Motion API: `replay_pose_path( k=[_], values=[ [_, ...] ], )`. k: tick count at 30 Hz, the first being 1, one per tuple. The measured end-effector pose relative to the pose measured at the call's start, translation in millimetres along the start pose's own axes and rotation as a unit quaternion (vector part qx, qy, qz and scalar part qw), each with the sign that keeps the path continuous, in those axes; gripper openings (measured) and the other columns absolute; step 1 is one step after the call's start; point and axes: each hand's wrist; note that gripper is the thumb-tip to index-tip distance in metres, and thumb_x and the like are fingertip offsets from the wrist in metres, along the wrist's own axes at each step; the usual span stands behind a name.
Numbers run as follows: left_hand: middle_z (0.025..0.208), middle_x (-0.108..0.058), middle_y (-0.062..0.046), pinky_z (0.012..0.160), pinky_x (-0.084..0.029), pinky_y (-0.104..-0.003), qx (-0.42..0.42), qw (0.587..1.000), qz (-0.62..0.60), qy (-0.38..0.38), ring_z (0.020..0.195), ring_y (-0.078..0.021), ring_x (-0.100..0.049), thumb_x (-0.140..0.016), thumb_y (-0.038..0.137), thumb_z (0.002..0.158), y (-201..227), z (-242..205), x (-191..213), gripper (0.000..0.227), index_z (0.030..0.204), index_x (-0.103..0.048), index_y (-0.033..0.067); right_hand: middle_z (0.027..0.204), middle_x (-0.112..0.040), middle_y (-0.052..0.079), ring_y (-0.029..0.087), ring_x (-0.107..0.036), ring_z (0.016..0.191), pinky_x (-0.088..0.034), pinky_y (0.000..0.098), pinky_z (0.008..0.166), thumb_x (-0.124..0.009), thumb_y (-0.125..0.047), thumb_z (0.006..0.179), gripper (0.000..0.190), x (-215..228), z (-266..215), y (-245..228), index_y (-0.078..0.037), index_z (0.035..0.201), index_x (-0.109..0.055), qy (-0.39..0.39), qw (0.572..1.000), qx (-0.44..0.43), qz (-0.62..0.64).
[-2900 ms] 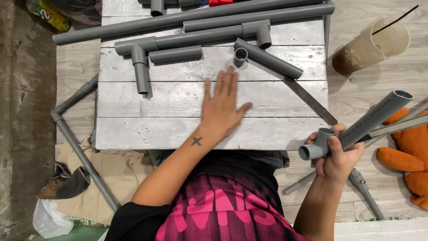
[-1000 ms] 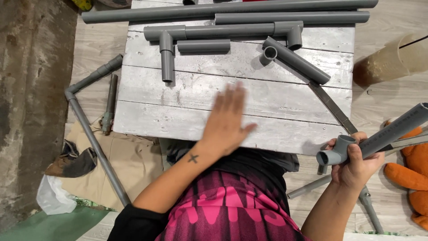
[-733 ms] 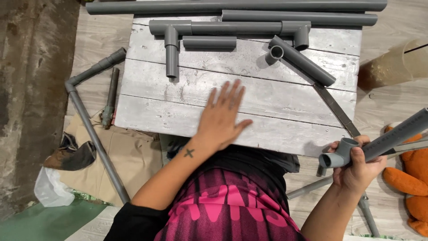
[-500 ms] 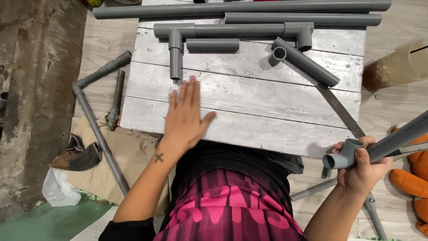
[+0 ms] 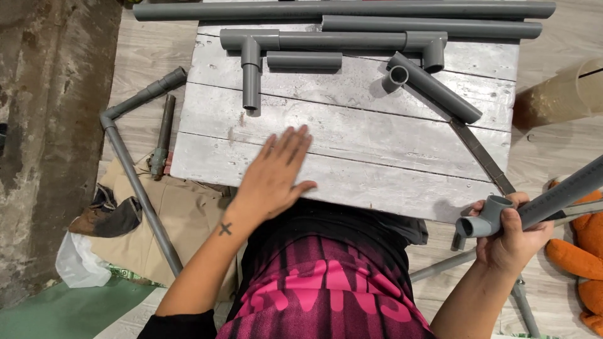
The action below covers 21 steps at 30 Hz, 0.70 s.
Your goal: The person is filing the edges of PVC pipe sections and assembling them into a larger structure using various connectors.
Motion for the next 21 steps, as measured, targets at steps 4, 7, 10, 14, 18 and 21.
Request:
replay_pose_path(
  k=[4, 7, 10, 14, 18, 21],
  values=[
    [0.17, -0.011, -0.016, 0.127, -0.007, -0.044, 0.033, 0.998, 0.053, -0.012, 0.156, -0.0301, -0.01, -0.004, 0.068, 0.103, -32, -18, 5, 0.087, 0.161, -0.014, 0.0026, 0.092, -0.06, -0.001, 0.017, -0.071, 0.074, -0.063, 0.0261, 0.061, -0.077, -0.02, 0.097, 0.032, 0, -1, 1, -0.006, 0.111, -0.052, 0.005, 1.0, -0.004, -0.013],
    [0.168, -0.021, -0.019, 0.127, -0.008, -0.045, 0.068, 0.997, 0.041, -0.002, 0.155, -0.0314, -0.015, -0.007, 0.067, 0.103, -52, -28, 15, 0.088, 0.159, -0.02, 0.0006, 0.092, -0.059, -0.001, 0.017, -0.07, 0.073, -0.062, 0.0266, 0.062, -0.078, -0.02, 0.095, 0.034, 2, -1, 1, -0.007, 0.111, -0.051, 0.02, 1.0, -0.006, -0.016],
    [0.168, -0.016, -0.021, 0.126, -0.008, -0.045, 0.107, 0.994, 0.031, -0.014, 0.155, -0.0333, -0.013, -0.003, 0.07, 0.101, -70, -37, 27, 0.093, 0.16, -0.017, -0.0007, 0.091, -0.061, 0.0, 0.018, -0.072, 0.076, -0.063, 0.0252, 0.061, -0.077, -0.021, 0.097, 0.032, 5, 0, 2, -0.008, 0.111, -0.051, -0.007, 1.0, 0.006, -0.025],
    [0.166, -0.029, -0.02, 0.125, -0.017, -0.047, 0.085, 0.995, 0.003, 0.06, 0.154, -0.0345, -0.024, -0.044, 0.05, 0.101, -73, -42, 32, 0.08, 0.157, -0.031, -0.0051, 0.086, -0.06, 0.0, 0.018, -0.071, 0.076, -0.06, 0.0242, 0.062, -0.076, -0.023, 0.098, 0.028, 5, -1, 2, -0.009, 0.109, -0.054, -0.01, 0.999, 0.003, -0.048],
    [0.166, -0.029, -0.02, 0.127, -0.012, -0.049, 0.049, 0.998, 0.015, 0.044, 0.154, -0.0355, -0.023, -0.032, 0.054, 0.104, -55, -40, 30, 0.078, 0.156, -0.03, -0.0033, 0.079, -0.06, 0.001, 0.017, -0.071, 0.074, -0.061, 0.0242, 0.063, -0.077, -0.023, 0.098, 0.027, -1, -1, -2, -0.01, 0.107, -0.055, -0.018, 0.999, -0.001, -0.038],
    [0.163, -0.035, -0.018, 0.124, -0.023, -0.045, 0.031, 0.997, -0.032, 0.059, 0.152, -0.0327, -0.03, -0.049, 0.051, 0.099, -41, -39, 37, 0.079, 0.153, -0.036, -0.0059, 0.079, -0.06, 0.002, 0.017, -0.072, 0.076, -0.06, 0.0234, 0.061, -0.077, -0.026, 0.098, 0.028, -1, -2, -2, -0.011, 0.108, -0.056, -0.008, 0.997, 0.004, -0.076]
  ],
)
Point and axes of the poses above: each hand's wrist, its own z-axis towards the middle knuckle, its own x-axis out of the back of the hand, y = z × x
